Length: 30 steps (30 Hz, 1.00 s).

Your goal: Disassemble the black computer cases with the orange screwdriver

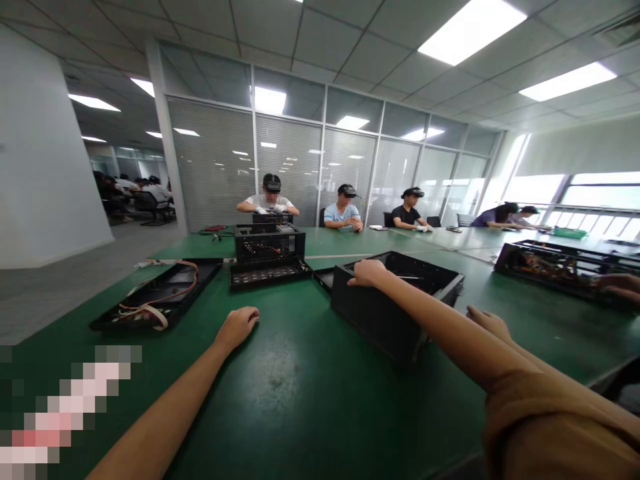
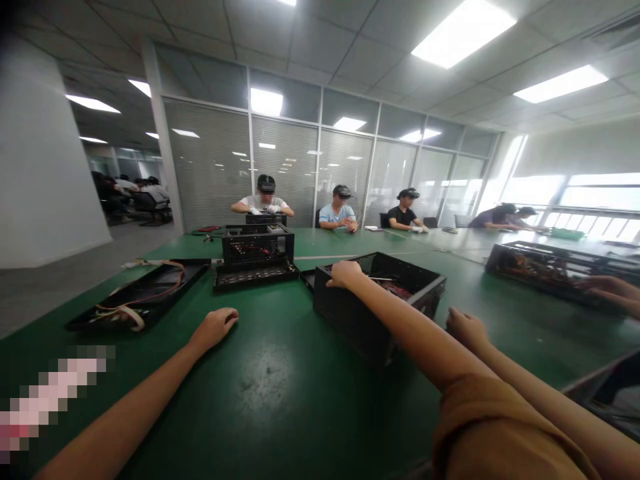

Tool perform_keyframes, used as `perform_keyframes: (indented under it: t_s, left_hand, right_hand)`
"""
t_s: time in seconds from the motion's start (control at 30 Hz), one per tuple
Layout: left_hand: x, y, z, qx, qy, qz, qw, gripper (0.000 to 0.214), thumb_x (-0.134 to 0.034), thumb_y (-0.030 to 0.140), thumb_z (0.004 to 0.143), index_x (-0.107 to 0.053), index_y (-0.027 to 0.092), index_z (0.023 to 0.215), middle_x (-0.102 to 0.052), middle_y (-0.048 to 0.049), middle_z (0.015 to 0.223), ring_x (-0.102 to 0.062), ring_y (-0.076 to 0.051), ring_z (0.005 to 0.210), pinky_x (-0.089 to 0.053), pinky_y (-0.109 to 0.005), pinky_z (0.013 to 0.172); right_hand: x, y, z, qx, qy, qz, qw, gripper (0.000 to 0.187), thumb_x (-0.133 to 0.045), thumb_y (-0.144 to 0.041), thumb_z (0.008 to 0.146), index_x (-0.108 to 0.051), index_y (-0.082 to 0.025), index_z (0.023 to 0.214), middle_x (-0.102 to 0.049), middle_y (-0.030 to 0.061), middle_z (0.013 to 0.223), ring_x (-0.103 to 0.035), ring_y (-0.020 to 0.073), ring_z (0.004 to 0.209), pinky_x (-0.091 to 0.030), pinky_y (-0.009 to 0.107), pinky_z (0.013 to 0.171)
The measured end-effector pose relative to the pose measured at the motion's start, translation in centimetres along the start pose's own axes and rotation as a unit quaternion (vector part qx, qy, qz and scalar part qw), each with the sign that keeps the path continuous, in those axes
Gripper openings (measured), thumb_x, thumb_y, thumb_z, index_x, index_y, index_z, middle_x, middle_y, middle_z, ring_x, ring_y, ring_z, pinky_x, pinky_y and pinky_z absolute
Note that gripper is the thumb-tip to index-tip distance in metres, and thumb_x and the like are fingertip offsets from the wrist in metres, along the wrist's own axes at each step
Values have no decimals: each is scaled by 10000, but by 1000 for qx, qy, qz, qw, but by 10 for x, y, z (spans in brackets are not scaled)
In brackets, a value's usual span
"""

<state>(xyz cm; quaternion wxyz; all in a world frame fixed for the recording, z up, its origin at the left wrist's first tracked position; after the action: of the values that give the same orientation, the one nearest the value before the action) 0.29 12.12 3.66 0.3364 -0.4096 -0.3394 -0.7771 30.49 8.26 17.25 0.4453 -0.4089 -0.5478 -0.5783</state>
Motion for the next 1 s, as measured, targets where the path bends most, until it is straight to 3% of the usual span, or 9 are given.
perform_keyframes:
  t_s: [0.1,0.23,0.33,0.43,0.6,0.77,0.87,0.93,1.0]
  left_hand:
    - [-4,1,4,-11,13,-28,999,132,-435,231,788,-560,194,768,-606,-36,828,-549,-166,801,-391,-264,764]
    - [-2,11,15,-6,48,-102,994,148,-440,274,786,-563,194,777,-612,-34,810,-557,-169,784,-403,-267,759]
    - [11,29,27,10,84,-163,983,174,-449,314,781,-566,185,790,-618,-25,782,-563,-158,748,-414,-255,734]
    - [30,60,38,7,96,-219,971,202,-476,343,765,-570,169,803,-627,-19,778,-568,-144,733,-424,-235,708]
    - [53,142,45,-106,-8,-247,963,192,-500,333,761,-566,156,795,-636,-11,789,-572,-132,755,-417,-232,740]
    - [84,218,62,-199,-48,-313,927,171,-388,295,852,-462,151,907,-642,-38,825,-588,-116,777,-409,-239,759]
    - [67,254,65,-258,-156,-282,911,121,-351,242,867,-424,155,910,-627,-12,729,-589,-97,644,-410,-208,651]
    - [47,258,63,-272,-220,-199,915,75,-387,212,846,-434,158,868,-595,15,632,-554,-91,547,-386,-195,580]
    - [34,251,62,-269,-233,-114,927,50,-436,199,814,-452,157,838,-574,21,591,-530,-98,531,-363,-194,551]
  right_hand:
    - [-10,12,-26,27,-1,-51,998,584,-480,-603,712,-648,-97,950,-621,210,987,-595,310,909,-458,370,708]
    - [-14,5,-74,114,15,-96,989,582,-396,-635,742,-663,-127,843,-656,165,845,-623,280,799,-438,322,630]
    - [-5,-13,-116,182,39,-87,979,577,-355,-643,759,-652,-149,785,-654,122,731,-624,239,708,-400,280,586]
    - [6,-34,-158,255,47,-59,964,546,-356,-639,764,-628,-167,732,-634,81,649,-605,200,624,-352,259,551]
    - [14,-58,-217,351,35,-8,936,501,-387,-645,747,-578,-189,665,-593,46,584,-545,161,546,-282,268,514]
    - [15,-76,-257,431,33,15,902,449,-402,-615,759,-542,-204,648,-573,33,560,-488,141,486,-218,286,476]
    - [15,-83,-266,464,22,25,885,427,-402,-594,776,-544,-201,686,-573,29,563,-481,133,481,-201,290,471]
    - [15,-82,-268,469,12,31,882,427,-395,-590,784,-548,-197,715,-576,27,577,-483,126,485,-201,290,472]
    - [15,-79,-268,467,9,35,884,433,-388,-592,787,-549,-194,733,-580,24,597,-488,121,496,-202,288,474]
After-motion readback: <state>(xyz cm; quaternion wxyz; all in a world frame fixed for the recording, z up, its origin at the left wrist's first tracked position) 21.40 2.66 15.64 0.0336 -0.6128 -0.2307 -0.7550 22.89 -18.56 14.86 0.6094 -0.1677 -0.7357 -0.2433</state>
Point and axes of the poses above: each hand's wrist, its own z-axis towards the middle knuckle, its own x-axis out of the back of the hand, y = z × x, the point moved 10 cm from there along z, towards the middle knuckle
